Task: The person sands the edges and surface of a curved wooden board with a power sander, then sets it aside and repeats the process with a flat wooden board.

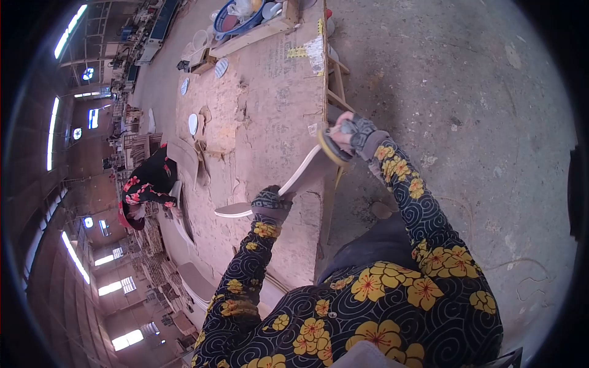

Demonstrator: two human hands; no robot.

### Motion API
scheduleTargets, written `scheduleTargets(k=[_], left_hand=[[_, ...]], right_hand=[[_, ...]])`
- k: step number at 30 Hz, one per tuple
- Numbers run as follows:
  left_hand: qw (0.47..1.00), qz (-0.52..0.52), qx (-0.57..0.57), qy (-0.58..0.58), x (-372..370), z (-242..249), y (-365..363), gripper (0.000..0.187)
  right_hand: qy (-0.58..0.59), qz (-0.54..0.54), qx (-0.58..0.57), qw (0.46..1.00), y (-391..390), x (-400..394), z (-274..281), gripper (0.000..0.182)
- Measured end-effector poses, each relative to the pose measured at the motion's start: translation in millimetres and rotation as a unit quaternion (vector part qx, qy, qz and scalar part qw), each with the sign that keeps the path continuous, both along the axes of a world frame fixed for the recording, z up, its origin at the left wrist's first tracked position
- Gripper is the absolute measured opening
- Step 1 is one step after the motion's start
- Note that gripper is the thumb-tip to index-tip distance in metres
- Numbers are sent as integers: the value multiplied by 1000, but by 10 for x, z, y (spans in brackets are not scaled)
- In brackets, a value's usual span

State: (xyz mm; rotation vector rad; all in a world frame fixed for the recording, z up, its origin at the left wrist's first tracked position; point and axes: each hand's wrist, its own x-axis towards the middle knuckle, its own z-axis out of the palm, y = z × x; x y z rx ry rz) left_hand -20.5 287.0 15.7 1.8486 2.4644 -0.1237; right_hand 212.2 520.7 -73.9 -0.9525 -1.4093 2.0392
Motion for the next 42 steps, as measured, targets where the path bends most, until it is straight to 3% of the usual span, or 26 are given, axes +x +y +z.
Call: scheduleTargets(k=[1, 2, 5, 9, 11, 14, 16, 18, 22, 24, 26, 29, 30, 32, 33, 34, 37, 40, 42], left_hand=[[1000, 4, -8, 1, 0, -9, -4, 39], [1000, 8, -18, 3, -3, -17, -8, 39], [999, 28, -28, -9, 31, 51, 26, 44], [999, 26, -22, -1, -79, -63, -11, 49], [996, 49, -67, -25, 9, 101, 82, 47], [998, 39, -41, -21, -59, 7, 13, 45], [998, 42, -42, -17, -58, 23, 20, 44], [993, 67, -93, -29, 107, 241, 154, 44], [997, 43, -62, -26, -41, 109, 96, 41], [998, 24, -58, -8, -108, 52, 92, 41], [993, 55, -106, -17, -55, 121, 137, 57], [988, 65, -141, -14, -79, 151, 213, 68], [986, 66, -152, -11, -93, 130, 183, 69], [987, 57, -149, -14, -141, 100, 184, 68], [988, 50, -145, -15, -114, 162, 230, 68], [990, 46, -132, -8, -53, 228, 244, 50], [991, 30, -130, 10, -109, 188, 254, 55], [987, 48, -153, -19, -103, 252, 307, 67], [983, 52, -178, -10, -117, 248, 339, 69]], right_hand=[[48, -12, -115, 992, -46, -11, -277, 42], [-40, -24, -44, 998, -39, -105, -756, 38], [-42, -49, -120, 991, -152, -118, -1455, 35], [-82, -75, -66, 992, -142, -91, -1192, 37], [-106, -77, 21, 991, -107, -85, -594, 39], [-87, -114, 359, 922, -240, -52, 408, 51], [-142, -69, 459, 874, -397, -168, 826, 49], [-210, -15, 463, 861, -550, -260, 1069, 47], [-277, 7, 405, 871, -581, -237, 1089, 42], [-283, -9, 439, 853, -378, -206, 698, 42], [-293, -33, 506, 810, -171, -193, 206, 43], [-232, -105, 448, 857, -268, -194, 191, 40], [-194, -100, 500, 838, -468, -56, 743, 38], [-201, -30, 514, 833, -691, -164, 1017, 38], [-196, -23, 536, 821, -720, -181, 1005, 38], [-190, -16, 557, 808, -748, -199, 992, 38], [-144, -63, 654, 740, -836, -281, 677, 39], [-177, -99, 551, 809, -735, -214, 754, 37], [-203, -99, 499, 837, -576, -257, 393, 36]])
